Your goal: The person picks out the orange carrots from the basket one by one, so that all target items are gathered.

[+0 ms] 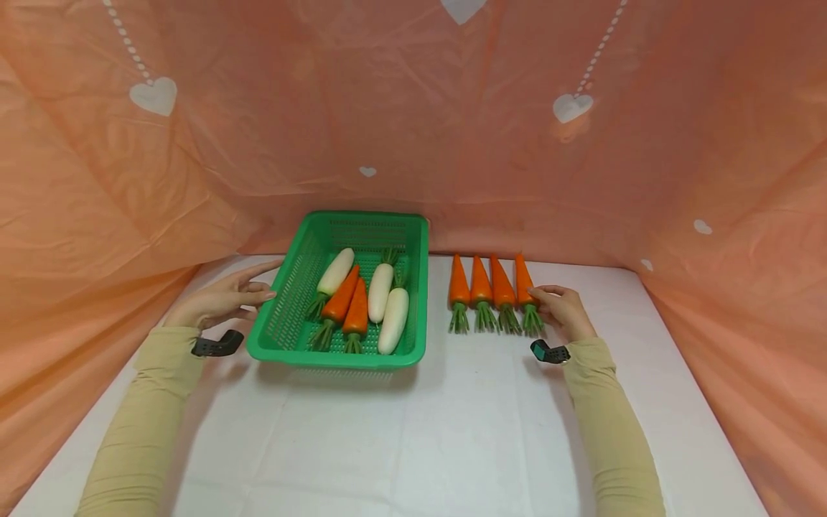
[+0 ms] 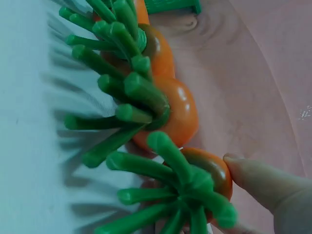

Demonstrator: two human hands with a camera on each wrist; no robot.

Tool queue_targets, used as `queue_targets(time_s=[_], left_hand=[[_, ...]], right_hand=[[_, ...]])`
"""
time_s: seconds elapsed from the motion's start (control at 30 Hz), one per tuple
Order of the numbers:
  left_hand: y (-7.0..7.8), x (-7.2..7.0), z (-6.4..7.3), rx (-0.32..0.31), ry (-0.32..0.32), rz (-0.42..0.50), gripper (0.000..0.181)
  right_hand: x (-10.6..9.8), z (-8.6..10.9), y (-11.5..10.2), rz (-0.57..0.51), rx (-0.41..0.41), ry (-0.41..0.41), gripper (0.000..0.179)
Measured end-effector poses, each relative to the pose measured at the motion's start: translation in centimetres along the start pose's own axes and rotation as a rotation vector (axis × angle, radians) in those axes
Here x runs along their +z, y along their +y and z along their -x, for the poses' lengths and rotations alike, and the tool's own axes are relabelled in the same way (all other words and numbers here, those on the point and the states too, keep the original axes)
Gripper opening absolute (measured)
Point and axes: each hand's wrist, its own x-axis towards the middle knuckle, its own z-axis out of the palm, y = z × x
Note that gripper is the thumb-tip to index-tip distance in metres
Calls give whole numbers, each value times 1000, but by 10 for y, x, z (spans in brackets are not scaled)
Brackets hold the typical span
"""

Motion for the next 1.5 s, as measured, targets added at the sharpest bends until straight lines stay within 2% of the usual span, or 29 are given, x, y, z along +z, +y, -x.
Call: queue_targets(time_s=[0.33,0.53,0.83,1.0,1.13,1.3,1.5], left_hand=[[1,0,0,0,1,9,72],[0,0,1,-12,15,-18,74],[2,1,0,-9,1,-17,72],[2,2,-1,-5,-6,-12,71],[3,1,-2,-14,-4,3,72],[5,1,-2,-31,9,16,74],[5,1,-1,-44,17,26,75]], right_hand=[[4,2,-1,93,-6,41,66],[7,4,-3,147,-15,65,66],[10,2,-1,190,-3,110,69],[4,5,2,216,-33,83,68],[-1,10,2,230,-45,31,68],[-5,11,2,202,-66,-32,60],[-5,8,5,175,-82,-64,57]])
